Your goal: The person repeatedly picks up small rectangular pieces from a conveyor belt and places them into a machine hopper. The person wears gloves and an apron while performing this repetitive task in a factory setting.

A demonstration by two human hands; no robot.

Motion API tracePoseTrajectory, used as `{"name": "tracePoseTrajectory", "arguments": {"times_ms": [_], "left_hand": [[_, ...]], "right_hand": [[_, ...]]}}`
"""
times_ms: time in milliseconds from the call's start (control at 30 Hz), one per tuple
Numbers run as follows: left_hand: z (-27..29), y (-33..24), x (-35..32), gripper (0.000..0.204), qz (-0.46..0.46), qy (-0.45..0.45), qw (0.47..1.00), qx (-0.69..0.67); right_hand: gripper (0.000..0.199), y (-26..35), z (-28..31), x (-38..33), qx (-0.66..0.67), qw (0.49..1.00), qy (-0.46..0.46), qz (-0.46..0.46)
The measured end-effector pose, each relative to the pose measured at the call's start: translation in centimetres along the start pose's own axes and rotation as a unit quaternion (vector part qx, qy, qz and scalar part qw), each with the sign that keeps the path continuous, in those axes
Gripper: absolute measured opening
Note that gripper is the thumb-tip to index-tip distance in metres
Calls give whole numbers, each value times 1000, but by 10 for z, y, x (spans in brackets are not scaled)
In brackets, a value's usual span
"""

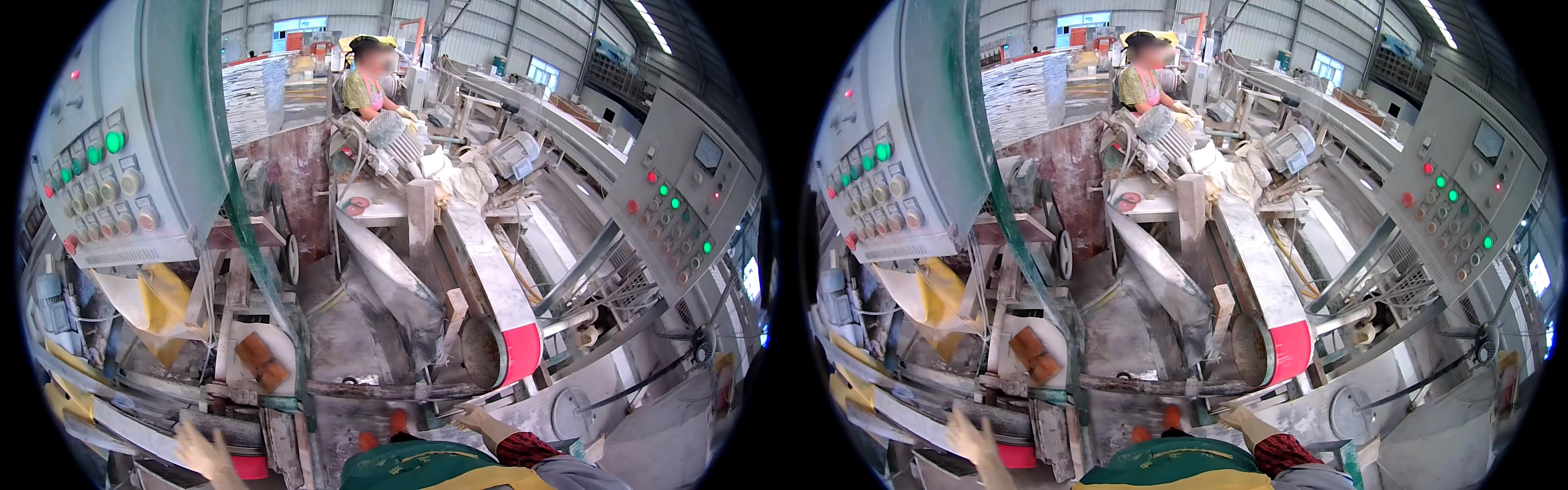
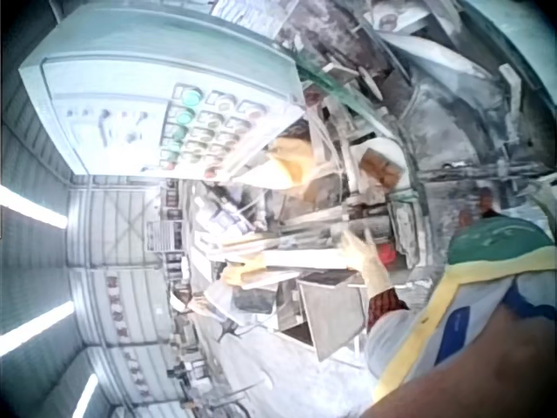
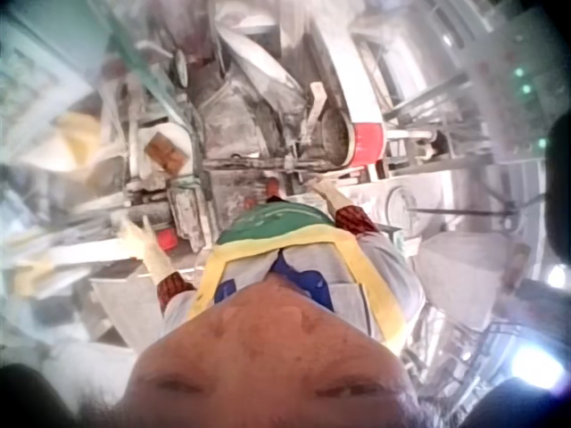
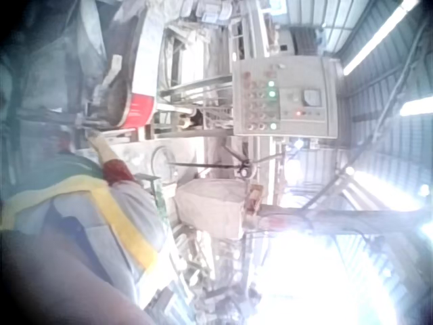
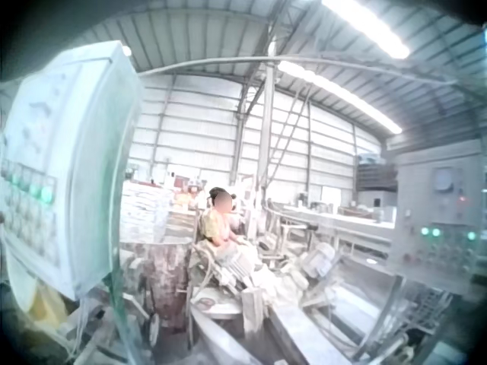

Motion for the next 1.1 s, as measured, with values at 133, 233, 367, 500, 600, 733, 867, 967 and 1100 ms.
{"name": "tracePoseTrajectory", "arguments": {"times_ms": [133, 233, 367, 500, 600, 733, 867, 967, 1100], "left_hand": [[-29, 80, 44, 78, 275, 47, 960, -31], [-106, 153, 60, 76, 268, 8, 962, -45], [-108, 149, 62, 72, 246, -6, 968, -44], [-134, 130, 52, 66, 119, -123, 985, -27], [-44, 39, -8, 54, -68, -322, 935, 132], [-133, 85, -6, 66, 46, -59, 997, -29], [-149, -60, -34, 64, -50, 138, 834, -532], [-85, -211, -82, 61, -151, 255, 768, -568], [24, -352, -140, 62, -490, 104, 751, -431]], "right_hand": [[57, -28, 49, -6, 19, 999, -43, -25], [56, -27, 70, 8, 73, 995, -71, 8], [58, -30, 58, -3, 181, 980, -86, -1], [56, -61, 41, 2, 157, 986, -57, -10], [56, -62, 31, -2, 149, 987, -58, -2], [53, -61, 16, 55, -9, 991, -75, 111], [44, 41, -19, 31, 93, 980, -32, 174], [45, 125, -80, 29, 318, 917, 143, 193], [47, 270, -116, -81, 326, 909, 214, 145]]}}
Point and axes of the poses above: each hand's wrist, its own x-axis towards the middle knuckle, its own z-axis out of the back of the hand, y = z × x, the point moved 9 cm from there along x, towards the middle knuckle, and after that the axes turned 1 degree about -z, right-handed, at the moved point
